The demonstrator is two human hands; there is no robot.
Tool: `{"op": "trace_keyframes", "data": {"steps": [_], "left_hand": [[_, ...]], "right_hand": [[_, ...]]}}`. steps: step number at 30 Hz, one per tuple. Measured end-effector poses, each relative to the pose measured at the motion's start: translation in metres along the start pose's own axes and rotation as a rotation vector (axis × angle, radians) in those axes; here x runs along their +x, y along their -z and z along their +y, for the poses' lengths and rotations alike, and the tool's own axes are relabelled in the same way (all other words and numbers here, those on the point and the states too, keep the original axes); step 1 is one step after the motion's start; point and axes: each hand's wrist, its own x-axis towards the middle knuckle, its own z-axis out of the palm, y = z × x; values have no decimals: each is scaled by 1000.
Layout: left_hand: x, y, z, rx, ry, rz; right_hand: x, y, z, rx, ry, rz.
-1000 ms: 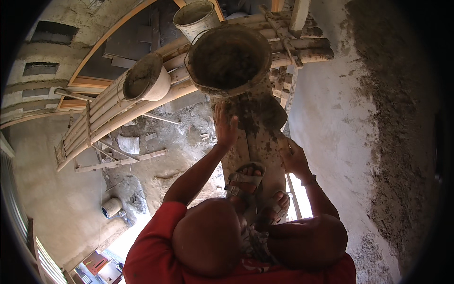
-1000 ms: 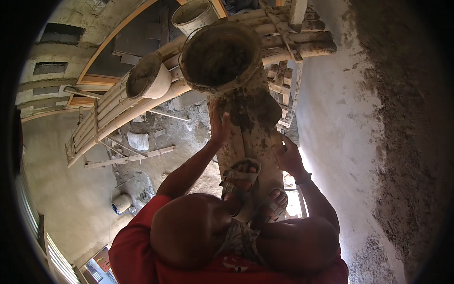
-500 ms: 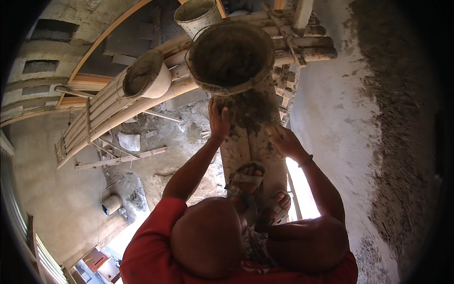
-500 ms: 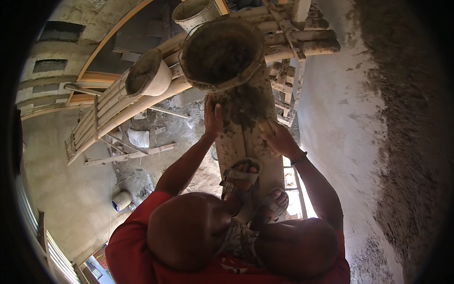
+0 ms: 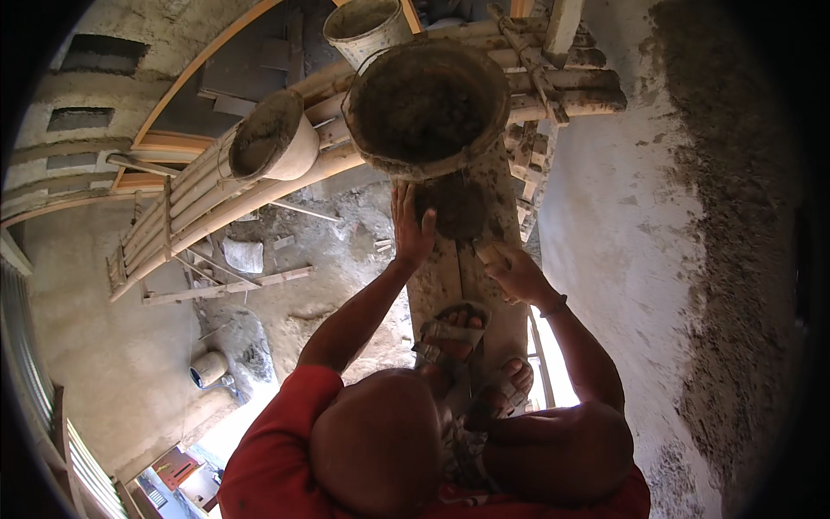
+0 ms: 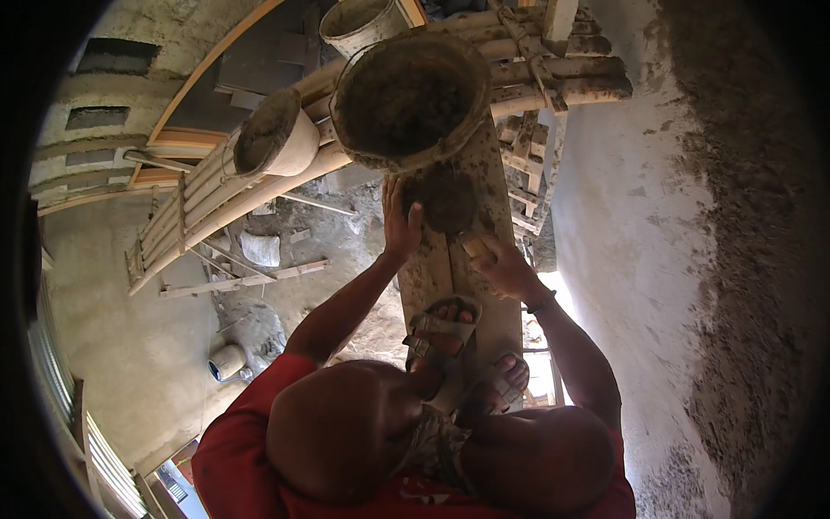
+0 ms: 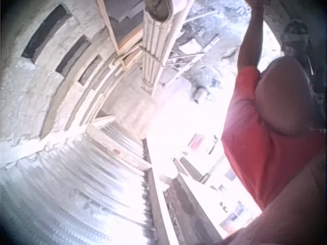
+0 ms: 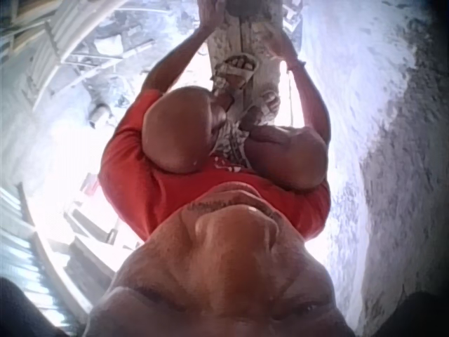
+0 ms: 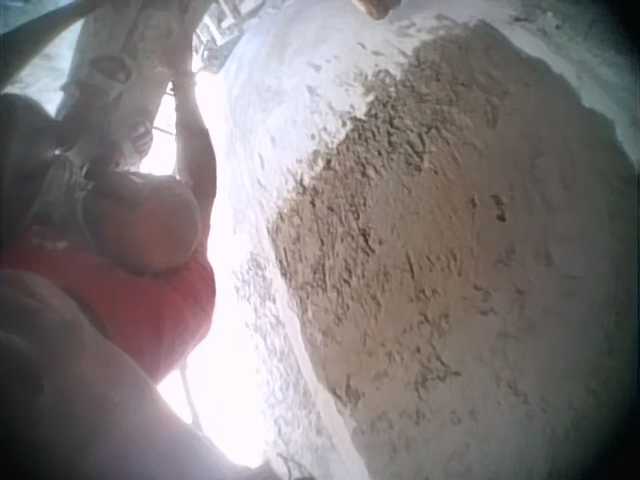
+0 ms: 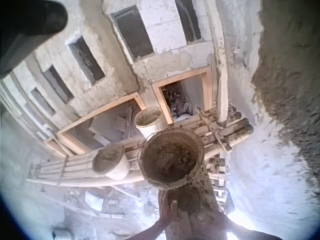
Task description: The person applies wet plaster from a bucket to a wall using a trowel and then smooths it using a long wooden board by hand.
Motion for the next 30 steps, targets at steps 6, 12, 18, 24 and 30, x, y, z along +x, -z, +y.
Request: {"op": "trace_keyframes", "data": {"steps": [6, 12, 18, 24, 30], "left_hand": [[1, 0, 2, -32, 21, -6], [-4, 4, 5, -57, 5, -26], [-23, 9, 29, -11, -4, -74], [-39, 45, 116, -181, 19, -102], [51, 108, 205, -378, -425, 94]], "right_hand": [[19, -34, -1, 53, -1, -46], [31, -40, 18, 79, 136, -107], [1, -43, 28, 147, 106, -124], [-96, -30, -15, 240, -27, -138], [-140, -4, -97, 131, 386, -19]]}}
